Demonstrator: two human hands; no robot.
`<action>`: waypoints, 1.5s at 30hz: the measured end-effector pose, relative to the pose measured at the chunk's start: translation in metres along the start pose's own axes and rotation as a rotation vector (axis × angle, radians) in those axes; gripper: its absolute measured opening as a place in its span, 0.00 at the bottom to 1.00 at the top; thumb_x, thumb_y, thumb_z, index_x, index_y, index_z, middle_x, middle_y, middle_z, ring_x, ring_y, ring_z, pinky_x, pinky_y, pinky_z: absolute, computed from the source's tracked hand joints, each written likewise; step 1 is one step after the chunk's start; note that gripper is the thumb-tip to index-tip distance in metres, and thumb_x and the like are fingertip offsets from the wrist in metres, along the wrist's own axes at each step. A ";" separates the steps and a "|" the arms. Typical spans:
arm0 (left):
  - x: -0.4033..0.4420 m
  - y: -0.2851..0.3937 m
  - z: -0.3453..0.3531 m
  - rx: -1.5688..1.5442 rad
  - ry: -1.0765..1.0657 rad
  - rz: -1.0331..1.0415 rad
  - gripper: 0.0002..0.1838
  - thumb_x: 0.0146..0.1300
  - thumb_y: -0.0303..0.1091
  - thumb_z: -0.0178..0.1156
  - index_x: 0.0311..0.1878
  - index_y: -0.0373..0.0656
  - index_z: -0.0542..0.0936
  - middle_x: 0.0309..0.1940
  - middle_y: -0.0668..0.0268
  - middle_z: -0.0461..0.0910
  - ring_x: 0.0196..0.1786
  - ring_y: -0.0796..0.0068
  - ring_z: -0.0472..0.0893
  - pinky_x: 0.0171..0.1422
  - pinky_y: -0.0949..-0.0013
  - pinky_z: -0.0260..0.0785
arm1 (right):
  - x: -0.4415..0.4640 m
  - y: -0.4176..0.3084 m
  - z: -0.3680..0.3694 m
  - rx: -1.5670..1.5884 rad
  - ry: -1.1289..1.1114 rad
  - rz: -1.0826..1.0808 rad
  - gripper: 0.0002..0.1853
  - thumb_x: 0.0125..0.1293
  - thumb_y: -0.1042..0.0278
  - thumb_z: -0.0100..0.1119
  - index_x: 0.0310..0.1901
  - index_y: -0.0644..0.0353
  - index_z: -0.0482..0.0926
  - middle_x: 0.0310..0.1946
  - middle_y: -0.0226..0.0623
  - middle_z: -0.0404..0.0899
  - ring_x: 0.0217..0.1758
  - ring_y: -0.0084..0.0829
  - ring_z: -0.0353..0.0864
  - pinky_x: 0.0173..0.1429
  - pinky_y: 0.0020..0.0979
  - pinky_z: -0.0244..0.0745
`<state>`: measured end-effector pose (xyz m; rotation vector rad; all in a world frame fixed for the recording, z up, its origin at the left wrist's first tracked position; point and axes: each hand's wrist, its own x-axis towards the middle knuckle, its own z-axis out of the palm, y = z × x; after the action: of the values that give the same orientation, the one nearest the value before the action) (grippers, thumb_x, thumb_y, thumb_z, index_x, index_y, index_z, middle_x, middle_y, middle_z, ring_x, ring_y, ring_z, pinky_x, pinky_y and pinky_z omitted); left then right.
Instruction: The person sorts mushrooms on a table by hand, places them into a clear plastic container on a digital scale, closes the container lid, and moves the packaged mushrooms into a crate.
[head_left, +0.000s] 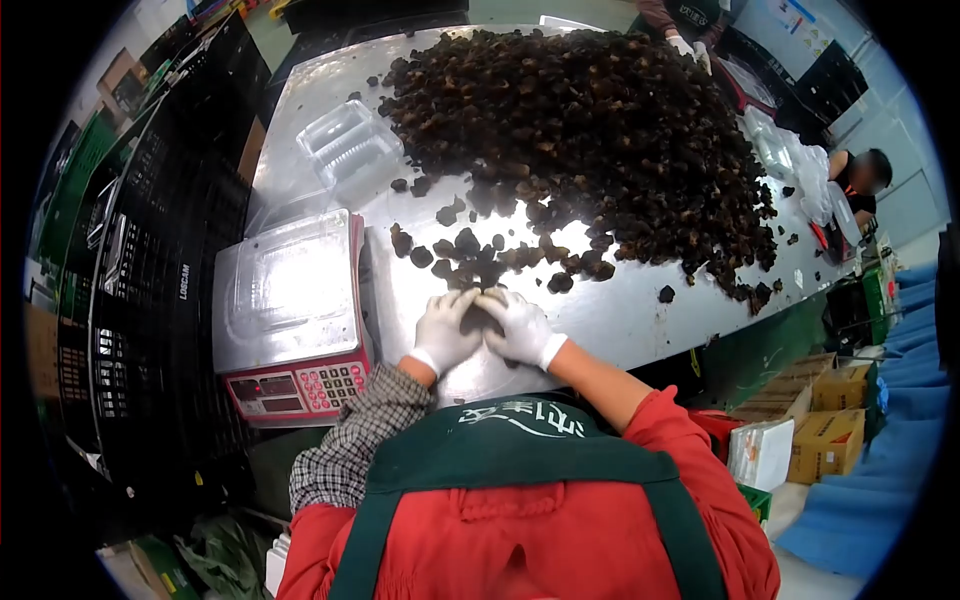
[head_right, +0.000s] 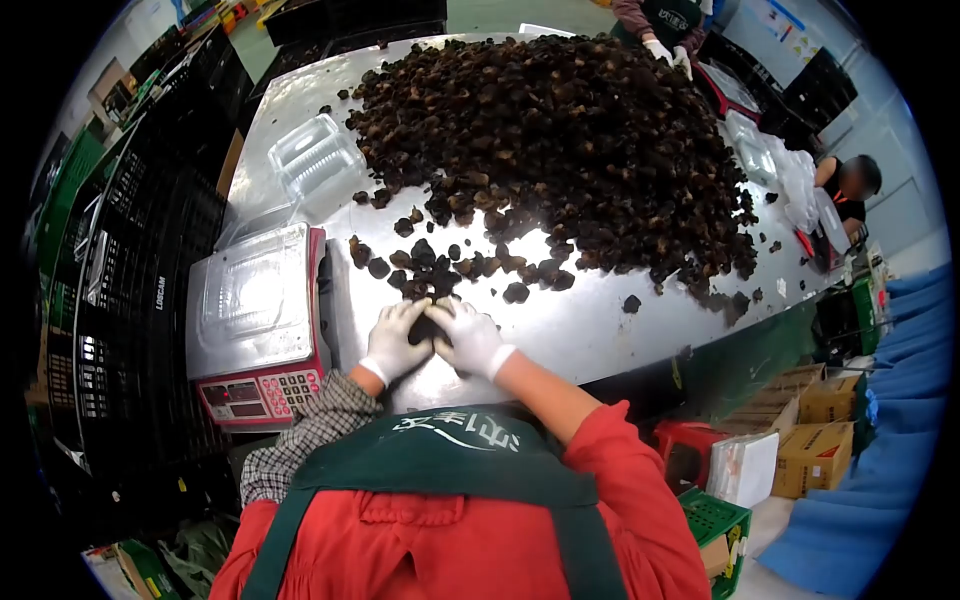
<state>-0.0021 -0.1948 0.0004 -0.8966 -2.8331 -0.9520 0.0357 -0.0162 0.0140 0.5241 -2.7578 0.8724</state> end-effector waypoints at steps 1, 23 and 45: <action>0.012 0.003 -0.006 -0.120 -0.039 -0.067 0.32 0.47 0.40 0.66 0.59 0.47 0.74 0.48 0.54 0.76 0.54 0.52 0.74 0.62 0.58 0.66 | 0.011 -0.002 -0.009 0.127 -0.074 0.128 0.24 0.53 0.67 0.60 0.55 0.56 0.75 0.49 0.43 0.76 0.50 0.44 0.77 0.54 0.40 0.75; 0.014 -0.090 -0.258 -0.755 0.508 -0.339 0.15 0.62 0.31 0.61 0.52 0.42 0.78 0.33 0.72 0.81 0.27 0.89 0.76 0.23 0.86 0.62 | 0.252 -0.195 -0.002 0.986 -0.243 0.184 0.14 0.66 0.72 0.55 0.52 0.67 0.75 0.32 0.39 0.81 0.23 0.22 0.79 0.22 0.23 0.74; -0.046 -0.086 -0.251 -0.079 0.657 -0.120 0.24 0.55 0.28 0.68 0.56 0.35 0.75 0.58 0.53 0.74 0.62 0.60 0.73 0.67 0.64 0.64 | 0.168 -0.126 -0.027 0.456 0.278 -0.172 0.20 0.64 0.70 0.59 0.56 0.66 0.74 0.51 0.45 0.77 0.54 0.37 0.77 0.59 0.35 0.73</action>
<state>-0.0484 -0.4154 0.1485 -0.3224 -2.3104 -1.1202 -0.0664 -0.1424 0.1496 0.6447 -2.2280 1.4169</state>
